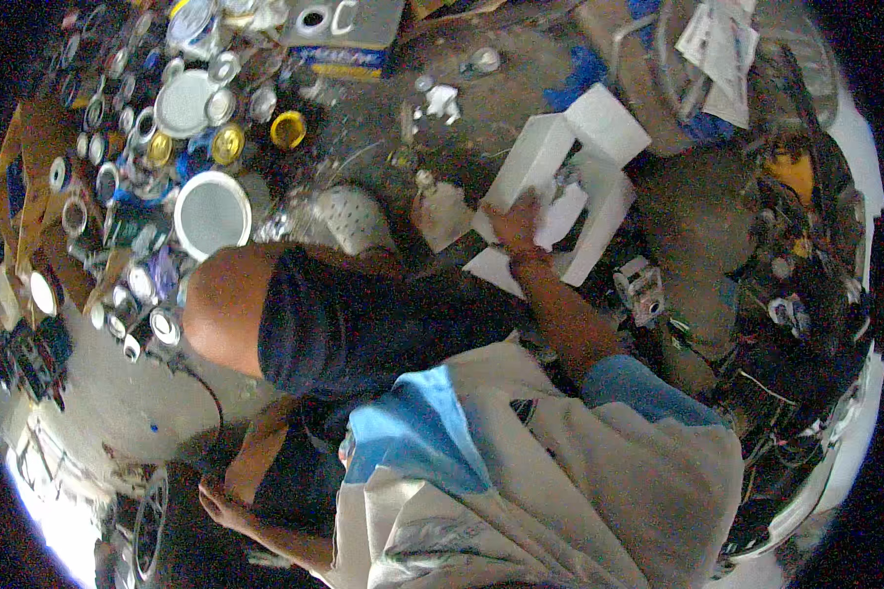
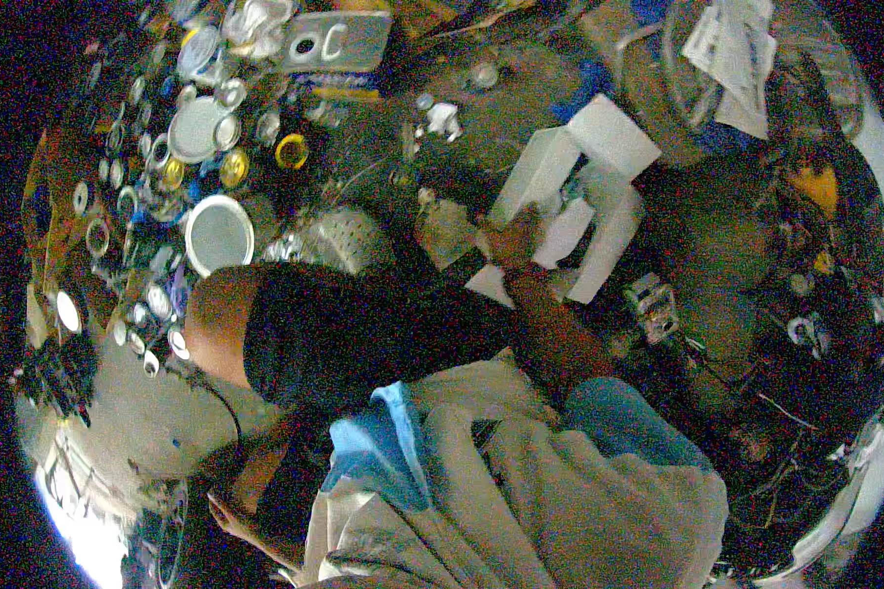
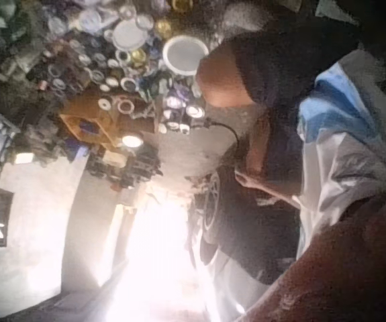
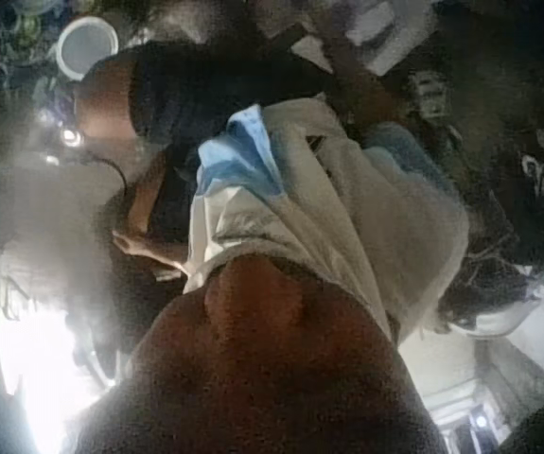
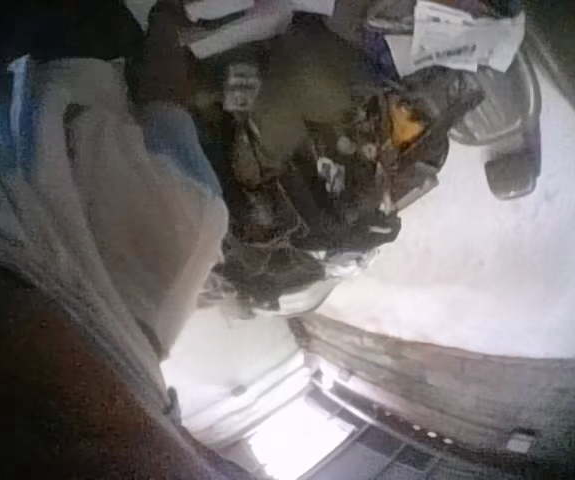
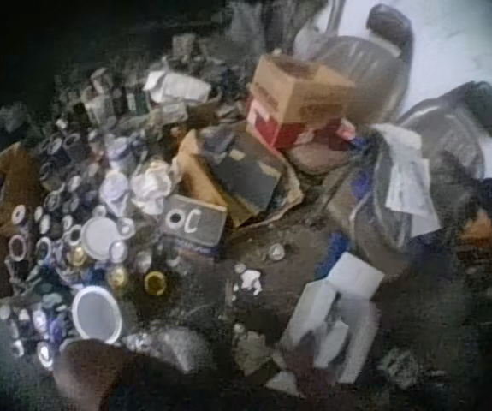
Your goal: The person sits on the floor and handles several paint cans, a paint sprayer, and a stir stick. They open a can, stir its contents, and pour paint into the sprayer's container.
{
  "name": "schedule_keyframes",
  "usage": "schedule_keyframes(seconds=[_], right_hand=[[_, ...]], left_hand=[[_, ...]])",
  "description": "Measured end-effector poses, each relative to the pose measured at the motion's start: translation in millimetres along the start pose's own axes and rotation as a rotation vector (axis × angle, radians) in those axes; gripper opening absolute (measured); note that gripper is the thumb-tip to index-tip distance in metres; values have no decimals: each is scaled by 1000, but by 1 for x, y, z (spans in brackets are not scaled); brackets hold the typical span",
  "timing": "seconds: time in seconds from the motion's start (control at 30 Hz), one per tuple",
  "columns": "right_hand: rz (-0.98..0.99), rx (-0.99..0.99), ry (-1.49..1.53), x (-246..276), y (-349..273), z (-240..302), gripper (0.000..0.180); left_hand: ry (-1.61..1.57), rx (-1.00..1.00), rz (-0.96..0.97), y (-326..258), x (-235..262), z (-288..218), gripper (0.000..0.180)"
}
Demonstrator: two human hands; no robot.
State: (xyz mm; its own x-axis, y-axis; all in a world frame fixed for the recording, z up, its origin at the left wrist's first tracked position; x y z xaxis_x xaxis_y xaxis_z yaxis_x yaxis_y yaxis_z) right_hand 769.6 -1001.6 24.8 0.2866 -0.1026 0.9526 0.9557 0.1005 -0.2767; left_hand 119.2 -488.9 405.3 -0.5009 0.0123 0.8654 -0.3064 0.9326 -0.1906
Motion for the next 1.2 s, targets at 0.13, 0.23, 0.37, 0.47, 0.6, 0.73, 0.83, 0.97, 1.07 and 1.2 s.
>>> schedule_keyframes(seconds=[0.13,0.23,0.37,0.47,0.6,0.73,0.83,0.97,1.07,1.2], right_hand=[[2,-230,412,-4,7,7,114],[135,-373,591,0,9,11,110],[-82,-191,408,40,7,37,102],[156,-222,637,30,-8,50,96],[16,87,508,38,-1,89,95],[21,170,356,30,21,117,99],[85,52,279,20,23,116,103],[-23,34,164,20,16,104,101],[-17,25,376,18,26,85,105],[85,-34,476,39,40,56,122]], left_hand=[[12,13,-21,-3,2,-5,56],[21,-23,-47,-9,3,-13,58],[26,-77,-79,-8,3,-12,59],[-16,-151,-84,4,4,-2,56],[-26,-239,-20,16,3,2,59],[-88,-126,63,7,-1,-2,61],[-20,-94,16,-2,1,-5,62],[-44,-114,-73,4,7,14,61],[-4,-123,-77,20,14,30,61],[60,-126,-24,24,16,30,59]])
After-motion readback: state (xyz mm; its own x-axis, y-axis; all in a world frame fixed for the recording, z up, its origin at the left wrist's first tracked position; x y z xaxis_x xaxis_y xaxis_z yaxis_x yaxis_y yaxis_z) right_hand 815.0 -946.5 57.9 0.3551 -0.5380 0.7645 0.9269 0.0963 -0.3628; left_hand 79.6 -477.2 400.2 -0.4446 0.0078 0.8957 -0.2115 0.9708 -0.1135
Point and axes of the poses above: each hand's wrist, its own y-axis towards the middle knuckle, its own x-axis out of the back of the hand, z = x × y, the point moved 7 cm from there along y, towards the middle knuckle, and after that the axes turned 4 degrees about x, right-handed, at the moved point
